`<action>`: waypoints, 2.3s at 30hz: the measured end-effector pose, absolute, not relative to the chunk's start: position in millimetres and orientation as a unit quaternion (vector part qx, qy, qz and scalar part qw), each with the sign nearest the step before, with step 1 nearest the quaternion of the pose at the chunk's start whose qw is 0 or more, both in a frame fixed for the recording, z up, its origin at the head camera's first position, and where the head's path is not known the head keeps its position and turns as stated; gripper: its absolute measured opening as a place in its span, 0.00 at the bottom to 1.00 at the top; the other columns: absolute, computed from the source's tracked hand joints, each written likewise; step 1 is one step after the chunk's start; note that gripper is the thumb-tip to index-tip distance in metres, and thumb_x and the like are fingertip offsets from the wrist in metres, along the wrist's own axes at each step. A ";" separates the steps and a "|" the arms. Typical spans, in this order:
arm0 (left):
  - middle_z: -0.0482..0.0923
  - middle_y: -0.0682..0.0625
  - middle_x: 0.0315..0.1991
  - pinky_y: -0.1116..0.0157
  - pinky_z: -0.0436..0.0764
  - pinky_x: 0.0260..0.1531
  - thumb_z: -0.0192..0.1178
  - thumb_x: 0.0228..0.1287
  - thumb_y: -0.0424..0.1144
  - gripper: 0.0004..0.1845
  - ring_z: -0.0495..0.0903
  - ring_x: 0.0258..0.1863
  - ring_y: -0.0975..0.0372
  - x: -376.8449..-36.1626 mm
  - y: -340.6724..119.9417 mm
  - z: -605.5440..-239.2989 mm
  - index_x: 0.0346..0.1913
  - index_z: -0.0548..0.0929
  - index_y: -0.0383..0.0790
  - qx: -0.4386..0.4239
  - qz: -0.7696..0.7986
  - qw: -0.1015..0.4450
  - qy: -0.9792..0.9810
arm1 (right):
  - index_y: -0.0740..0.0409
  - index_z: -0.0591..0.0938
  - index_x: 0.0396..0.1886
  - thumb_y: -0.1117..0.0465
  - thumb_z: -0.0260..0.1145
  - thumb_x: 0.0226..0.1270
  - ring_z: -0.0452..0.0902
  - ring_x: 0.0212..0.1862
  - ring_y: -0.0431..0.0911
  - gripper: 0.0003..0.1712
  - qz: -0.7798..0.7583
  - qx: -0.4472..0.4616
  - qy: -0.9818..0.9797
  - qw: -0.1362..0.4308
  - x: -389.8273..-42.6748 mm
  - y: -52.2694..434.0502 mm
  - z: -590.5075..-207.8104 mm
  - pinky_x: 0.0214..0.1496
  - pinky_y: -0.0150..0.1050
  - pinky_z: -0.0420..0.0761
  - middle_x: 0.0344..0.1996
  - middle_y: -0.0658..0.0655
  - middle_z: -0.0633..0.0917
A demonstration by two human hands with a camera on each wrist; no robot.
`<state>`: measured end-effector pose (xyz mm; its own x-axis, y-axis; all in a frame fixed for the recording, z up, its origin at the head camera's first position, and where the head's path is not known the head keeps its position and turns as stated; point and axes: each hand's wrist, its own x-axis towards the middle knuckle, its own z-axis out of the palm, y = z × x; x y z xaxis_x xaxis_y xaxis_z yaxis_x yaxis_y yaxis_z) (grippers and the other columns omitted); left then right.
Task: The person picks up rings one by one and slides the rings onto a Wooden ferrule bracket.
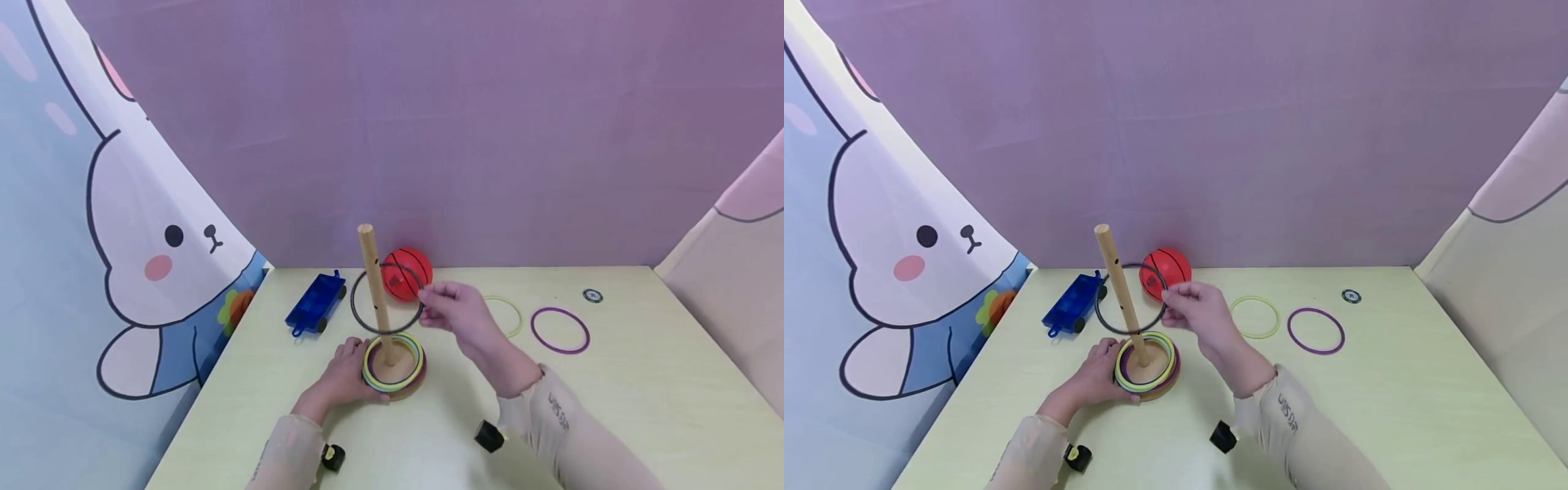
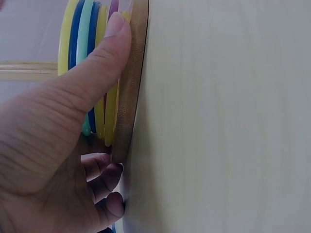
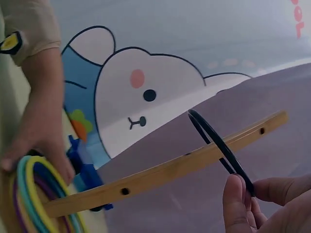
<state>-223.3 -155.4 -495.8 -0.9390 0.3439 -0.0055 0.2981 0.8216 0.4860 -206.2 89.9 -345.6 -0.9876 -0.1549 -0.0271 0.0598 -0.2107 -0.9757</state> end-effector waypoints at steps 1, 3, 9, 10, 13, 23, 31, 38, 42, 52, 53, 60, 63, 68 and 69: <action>0.63 0.44 0.61 0.50 0.70 0.59 0.78 0.28 0.67 0.64 0.62 0.60 0.50 -223.1 -155.1 -495.6 0.71 0.64 0.37 0.169 0.248 0.044 0.953 | 0.76 0.77 0.46 0.70 0.63 0.67 0.80 0.26 0.43 0.12 -0.773 -0.030 0.629 0.074 -205.9 89.4 -356.4 0.36 0.37 0.84 0.26 0.55 0.81; 0.63 0.44 0.61 0.50 0.70 0.59 0.79 0.28 0.66 0.64 0.62 0.60 0.50 -222.6 -154.8 -495.0 0.71 0.65 0.37 0.169 0.248 0.041 0.953 | 0.77 0.77 0.45 0.71 0.62 0.67 0.80 0.26 0.42 0.12 -0.765 -0.015 0.638 0.085 -204.7 89.2 -377.8 0.35 0.36 0.84 0.25 0.55 0.81; 0.63 0.44 0.60 0.51 0.70 0.59 0.79 0.28 0.66 0.65 0.63 0.59 0.50 -221.6 -154.4 -493.4 0.70 0.64 0.34 0.165 0.256 0.040 0.952 | 0.79 0.76 0.47 0.71 0.63 0.66 0.80 0.24 0.42 0.15 -0.744 0.014 0.658 0.110 -200.0 88.1 -430.7 0.31 0.34 0.83 0.23 0.56 0.82; 0.64 0.44 0.60 0.51 0.70 0.59 0.79 0.28 0.65 0.65 0.63 0.58 0.50 -221.5 -154.4 -493.3 0.70 0.64 0.34 0.166 0.255 0.040 0.952 | 0.80 0.76 0.47 0.71 0.62 0.66 0.80 0.23 0.42 0.15 -0.742 0.014 0.661 0.113 -199.0 87.4 -437.1 0.30 0.34 0.83 0.23 0.56 0.82; 0.64 0.43 0.59 0.50 0.70 0.58 0.79 0.28 0.65 0.65 0.63 0.58 0.50 -221.5 -154.2 -493.5 0.70 0.64 0.35 0.166 0.251 0.041 0.953 | 0.80 0.76 0.46 0.72 0.62 0.66 0.80 0.23 0.41 0.14 -0.735 0.010 0.668 0.115 -196.0 85.5 -452.5 0.30 0.35 0.83 0.23 0.56 0.82; 0.64 0.44 0.59 0.50 0.70 0.59 0.79 0.27 0.65 0.65 0.63 0.58 0.50 -222.9 -154.8 -496.8 0.71 0.64 0.34 0.161 0.250 0.046 0.954 | 0.79 0.77 0.46 0.73 0.63 0.64 0.83 0.27 0.48 0.13 -0.731 0.013 0.681 0.052 -193.0 94.0 -469.1 0.33 0.42 0.85 0.31 0.64 0.83; 0.64 0.45 0.59 0.50 0.70 0.58 0.80 0.28 0.64 0.64 0.62 0.58 0.51 -222.3 -153.6 -491.5 0.71 0.64 0.35 0.156 0.250 0.048 0.954 | 0.79 0.77 0.48 0.71 0.64 0.65 0.83 0.29 0.46 0.16 -0.716 0.039 0.697 0.017 -189.0 135.6 -465.7 0.36 0.41 0.85 0.33 0.64 0.84; 0.63 0.45 0.59 0.50 0.70 0.59 0.80 0.28 0.64 0.64 0.62 0.58 0.51 -221.1 -153.1 -490.5 0.71 0.64 0.36 0.152 0.257 0.053 0.953 | 0.79 0.75 0.52 0.70 0.64 0.66 0.83 0.32 0.46 0.18 -0.694 0.068 0.717 -0.001 -178.3 187.2 -465.1 0.40 0.40 0.84 0.36 0.62 0.84; 0.64 0.45 0.59 0.50 0.70 0.58 0.80 0.28 0.63 0.64 0.62 0.58 0.51 -221.6 -153.6 -491.8 0.71 0.64 0.35 0.154 0.262 0.050 0.952 | 0.80 0.74 0.54 0.69 0.63 0.68 0.83 0.32 0.45 0.20 -0.668 0.089 0.739 -0.014 -173.1 219.8 -465.4 0.40 0.40 0.84 0.34 0.58 0.85; 0.64 0.44 0.59 0.50 0.70 0.58 0.80 0.28 0.63 0.64 0.63 0.57 0.50 -220.4 -154.6 -491.3 0.70 0.65 0.35 0.162 0.258 0.043 0.951 | 0.82 0.71 0.55 0.64 0.61 0.70 0.85 0.31 0.45 0.24 -0.561 0.126 0.818 0.010 -170.8 297.5 -470.4 0.37 0.39 0.84 0.37 0.65 0.85; 0.64 0.45 0.59 0.50 0.70 0.58 0.80 0.28 0.63 0.64 0.63 0.57 0.50 -220.2 -154.8 -490.8 0.70 0.65 0.35 0.162 0.259 0.044 0.951 | 0.82 0.71 0.55 0.63 0.61 0.70 0.85 0.31 0.46 0.24 -0.551 0.129 0.824 0.013 -172.2 304.1 -471.2 0.36 0.39 0.84 0.37 0.65 0.85; 0.64 0.45 0.59 0.50 0.70 0.58 0.80 0.28 0.65 0.64 0.62 0.58 0.51 -221.4 -154.7 -492.2 0.71 0.65 0.37 0.157 0.258 0.047 0.952 | 0.80 0.72 0.54 0.59 0.63 0.68 0.84 0.28 0.45 0.26 -0.493 0.162 0.855 0.007 -187.6 335.7 -480.1 0.32 0.38 0.84 0.36 0.65 0.84; 0.64 0.45 0.60 0.49 0.70 0.58 0.79 0.28 0.65 0.64 0.62 0.58 0.50 -221.9 -154.9 -492.8 0.71 0.65 0.37 0.157 0.260 0.051 0.952 | 0.80 0.72 0.52 0.57 0.64 0.68 0.83 0.26 0.45 0.28 -0.472 0.171 0.865 0.011 -194.1 341.5 -479.9 0.31 0.38 0.84 0.34 0.65 0.84; 0.63 0.45 0.60 0.49 0.70 0.58 0.80 0.28 0.64 0.64 0.62 0.59 0.50 -222.2 -154.7 -493.0 0.71 0.64 0.37 0.153 0.263 0.054 0.951 | 0.77 0.77 0.43 0.54 0.65 0.67 0.82 0.23 0.46 0.25 -0.423 0.173 0.889 0.023 -203.0 342.4 -473.5 0.29 0.39 0.82 0.25 0.59 0.84; 0.63 0.45 0.60 0.49 0.70 0.59 0.80 0.28 0.64 0.64 0.62 0.59 0.51 -222.2 -154.5 -492.8 0.71 0.64 0.37 0.153 0.263 0.054 0.951 | 0.76 0.78 0.40 0.53 0.65 0.67 0.81 0.22 0.46 0.24 -0.407 0.171 0.897 0.025 -204.4 342.1 -472.6 0.30 0.39 0.80 0.22 0.58 0.84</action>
